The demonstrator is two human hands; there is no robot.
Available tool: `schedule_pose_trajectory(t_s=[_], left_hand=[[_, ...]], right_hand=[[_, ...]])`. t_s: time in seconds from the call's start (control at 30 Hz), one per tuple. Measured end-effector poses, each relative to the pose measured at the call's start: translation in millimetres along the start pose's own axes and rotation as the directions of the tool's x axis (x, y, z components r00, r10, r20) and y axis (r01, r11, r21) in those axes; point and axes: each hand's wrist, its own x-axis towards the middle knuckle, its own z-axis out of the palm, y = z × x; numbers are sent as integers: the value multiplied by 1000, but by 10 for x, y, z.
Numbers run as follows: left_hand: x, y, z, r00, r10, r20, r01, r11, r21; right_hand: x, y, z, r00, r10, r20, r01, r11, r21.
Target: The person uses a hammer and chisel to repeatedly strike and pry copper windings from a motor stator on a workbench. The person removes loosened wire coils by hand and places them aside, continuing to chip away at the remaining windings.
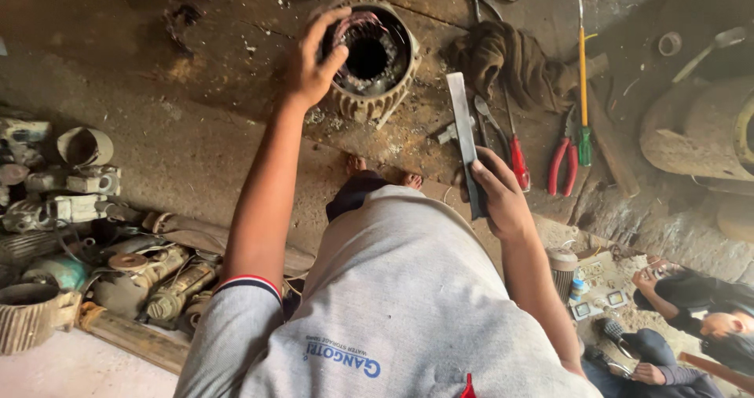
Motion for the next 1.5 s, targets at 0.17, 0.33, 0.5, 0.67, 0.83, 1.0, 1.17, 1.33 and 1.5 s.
schedule_pose_trajectory(t_s=[0.17,0.33,0.5,0.67,0.83,1.0,1.17,1.33,1.5], left_hand=[[-138,-89,75,986,25,-166,-13,997,75],[-365,-50,343,914,-129,-384,188,975,122],[-574,200,587,844,52,-533,146,935,323],[-814,838,692,986,-46,-159,157,566,809],[-1093,1545,1222,672,677,299,-739,634,227],[-957,1658,1298,651,716,253,-758,631,164],[-906,1574,1340,594,765,250,-802,589,103],[-831,1397,1328,612,693,380,-778,615,131],[-733,1116,1075,715,629,305,-687,712,144]], right_hand=[[-10,92,-108,999,13,52,-16,998,61],[-132,159,-255,1000,22,-9,-23,998,-54],[-137,188,-368,1000,-24,11,25,998,-60],[-22,195,-385,994,24,103,-34,995,93],[159,176,-212,983,18,183,-77,944,321],[295,130,-49,975,59,216,-111,966,235],[383,245,-188,936,-311,164,326,597,-733],[508,650,-486,769,-576,277,288,-74,-955],[653,985,-679,694,-685,222,220,-91,-971]])
